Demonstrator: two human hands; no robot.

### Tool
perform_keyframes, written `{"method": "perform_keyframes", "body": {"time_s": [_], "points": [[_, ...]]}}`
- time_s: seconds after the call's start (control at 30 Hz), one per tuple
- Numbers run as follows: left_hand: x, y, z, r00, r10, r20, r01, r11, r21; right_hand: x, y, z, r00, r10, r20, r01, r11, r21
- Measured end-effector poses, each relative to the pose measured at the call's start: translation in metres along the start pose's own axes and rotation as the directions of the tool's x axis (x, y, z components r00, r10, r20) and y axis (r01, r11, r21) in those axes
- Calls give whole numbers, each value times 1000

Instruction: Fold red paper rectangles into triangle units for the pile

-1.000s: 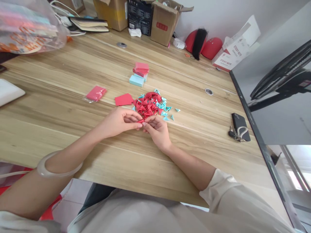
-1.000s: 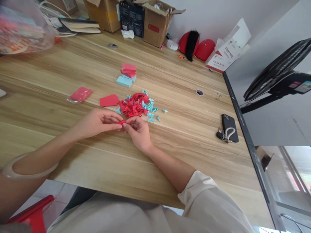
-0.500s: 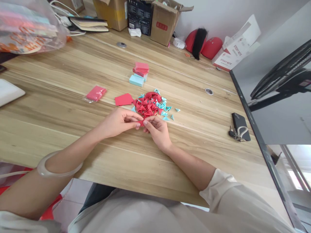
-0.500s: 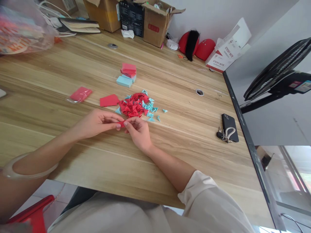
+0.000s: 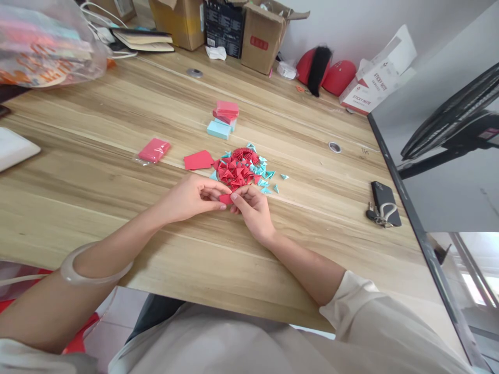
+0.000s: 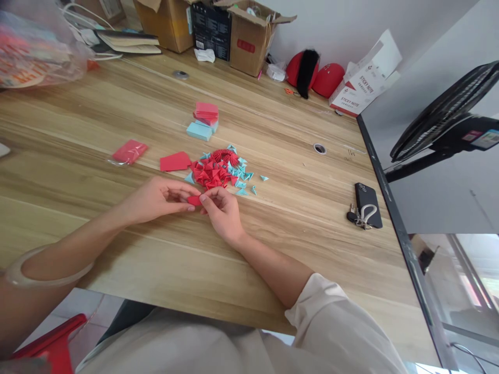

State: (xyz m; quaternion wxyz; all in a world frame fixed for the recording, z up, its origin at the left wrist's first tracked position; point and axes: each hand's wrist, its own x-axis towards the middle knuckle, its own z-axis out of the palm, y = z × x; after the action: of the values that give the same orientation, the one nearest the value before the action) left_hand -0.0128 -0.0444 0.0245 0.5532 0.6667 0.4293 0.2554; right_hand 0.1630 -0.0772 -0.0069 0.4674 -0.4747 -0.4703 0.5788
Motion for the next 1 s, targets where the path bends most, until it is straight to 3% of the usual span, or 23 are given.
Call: {"method": "perform_keyframes", "body": {"time_s": [1.0], "points": [[1, -3, -1, 1000, 18, 4, -18, 995, 102, 1, 1, 0, 999, -1, 32, 1, 1000, -14]]}}
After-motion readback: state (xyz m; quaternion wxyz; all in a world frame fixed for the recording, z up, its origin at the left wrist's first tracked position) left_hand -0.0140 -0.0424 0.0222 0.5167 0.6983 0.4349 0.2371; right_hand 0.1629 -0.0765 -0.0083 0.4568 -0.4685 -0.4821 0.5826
